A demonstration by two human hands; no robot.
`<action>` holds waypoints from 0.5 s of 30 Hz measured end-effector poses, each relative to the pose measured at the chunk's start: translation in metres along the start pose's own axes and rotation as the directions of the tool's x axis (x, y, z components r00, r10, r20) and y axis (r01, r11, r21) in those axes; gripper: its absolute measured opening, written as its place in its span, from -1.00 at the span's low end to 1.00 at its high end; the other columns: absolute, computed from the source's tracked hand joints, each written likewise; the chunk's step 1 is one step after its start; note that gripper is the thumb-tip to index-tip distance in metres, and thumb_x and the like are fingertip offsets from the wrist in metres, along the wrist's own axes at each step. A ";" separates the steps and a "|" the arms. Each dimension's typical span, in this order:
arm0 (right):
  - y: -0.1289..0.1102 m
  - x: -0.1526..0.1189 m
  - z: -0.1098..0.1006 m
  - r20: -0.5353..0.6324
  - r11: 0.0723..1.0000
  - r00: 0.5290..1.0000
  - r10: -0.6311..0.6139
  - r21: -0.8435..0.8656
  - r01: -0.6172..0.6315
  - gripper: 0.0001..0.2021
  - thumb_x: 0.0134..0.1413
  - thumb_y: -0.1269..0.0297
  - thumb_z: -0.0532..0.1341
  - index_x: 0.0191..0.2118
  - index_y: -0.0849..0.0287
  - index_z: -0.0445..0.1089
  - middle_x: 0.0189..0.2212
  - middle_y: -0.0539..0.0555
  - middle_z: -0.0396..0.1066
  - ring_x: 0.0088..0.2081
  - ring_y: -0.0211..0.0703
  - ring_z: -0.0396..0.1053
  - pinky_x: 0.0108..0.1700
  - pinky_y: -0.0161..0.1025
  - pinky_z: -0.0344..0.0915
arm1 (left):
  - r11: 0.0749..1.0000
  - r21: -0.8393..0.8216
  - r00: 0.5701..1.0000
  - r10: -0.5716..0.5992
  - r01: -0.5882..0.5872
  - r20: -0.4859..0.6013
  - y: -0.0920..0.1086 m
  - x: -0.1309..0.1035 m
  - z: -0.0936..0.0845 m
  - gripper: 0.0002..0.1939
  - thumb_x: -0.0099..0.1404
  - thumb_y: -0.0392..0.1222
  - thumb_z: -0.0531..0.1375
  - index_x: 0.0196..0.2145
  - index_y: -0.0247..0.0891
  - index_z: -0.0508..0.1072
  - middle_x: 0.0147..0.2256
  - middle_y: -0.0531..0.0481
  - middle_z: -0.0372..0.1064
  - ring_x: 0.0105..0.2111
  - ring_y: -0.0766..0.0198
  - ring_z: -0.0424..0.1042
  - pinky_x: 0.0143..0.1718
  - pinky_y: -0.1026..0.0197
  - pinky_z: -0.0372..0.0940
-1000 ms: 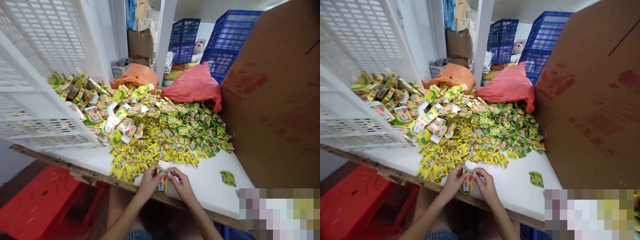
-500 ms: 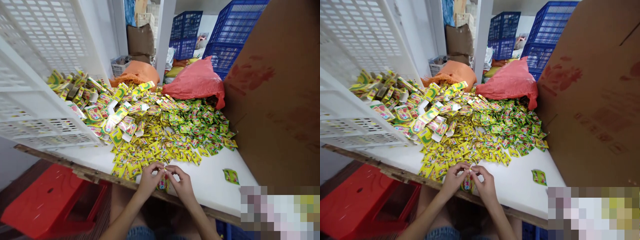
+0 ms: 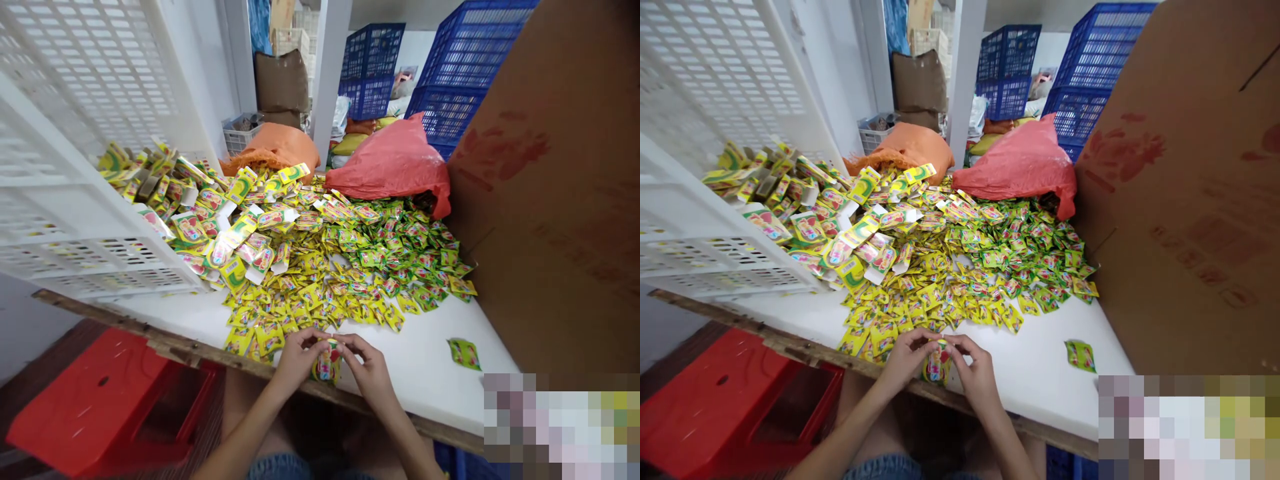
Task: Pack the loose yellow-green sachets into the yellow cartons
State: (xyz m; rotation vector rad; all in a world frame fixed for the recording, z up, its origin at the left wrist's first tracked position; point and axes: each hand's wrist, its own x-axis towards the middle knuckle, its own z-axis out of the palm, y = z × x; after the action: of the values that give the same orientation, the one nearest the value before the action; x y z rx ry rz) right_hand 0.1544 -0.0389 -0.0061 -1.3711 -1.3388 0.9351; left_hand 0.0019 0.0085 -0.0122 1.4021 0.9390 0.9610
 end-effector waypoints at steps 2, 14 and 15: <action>0.006 -0.004 0.003 -0.017 0.999 1.000 0.009 0.049 -0.008 -0.76 0.06 0.15 0.16 -0.22 0.15 0.46 -0.28 0.10 0.48 -0.20 -0.08 0.40 -0.12 -0.19 0.29 | 1.000 0.010 1.000 -0.010 0.010 0.019 -0.001 -0.002 -0.004 -0.83 0.13 -0.18 0.20 -0.34 -0.28 0.53 -0.37 -0.05 0.49 -0.32 0.21 0.43 -0.24 0.24 0.27; -0.004 -0.043 -0.036 -0.287 0.984 0.958 -0.016 -0.173 -0.035 -0.70 0.00 0.08 0.19 -0.22 0.16 0.45 -0.23 0.11 0.46 -0.19 -0.03 0.40 -0.16 -0.19 0.36 | 0.964 0.161 0.977 0.206 -0.212 0.057 0.012 0.003 0.001 -0.46 0.07 -0.20 0.27 0.02 -0.18 0.26 -0.17 -0.05 0.39 -0.19 0.22 0.38 -0.12 0.21 0.26; -0.008 -0.054 -0.053 -0.335 0.955 0.941 -0.047 -0.290 -0.056 -0.72 0.01 0.07 0.18 -0.22 0.13 0.45 -0.22 0.08 0.46 -0.20 -0.06 0.39 -0.19 -0.23 0.37 | 0.924 0.276 0.963 0.270 -0.265 0.019 0.018 0.012 -0.014 -0.49 0.10 -0.17 0.24 0.03 -0.17 0.25 -0.08 -0.10 0.33 -0.10 0.18 0.34 -0.04 0.17 0.21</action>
State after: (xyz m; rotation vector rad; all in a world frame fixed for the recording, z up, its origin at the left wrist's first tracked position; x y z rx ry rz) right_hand 0.1983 -0.0992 0.0094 -1.6770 -1.2399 0.4783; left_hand -0.0068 0.0237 0.0064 1.7966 0.9376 1.0766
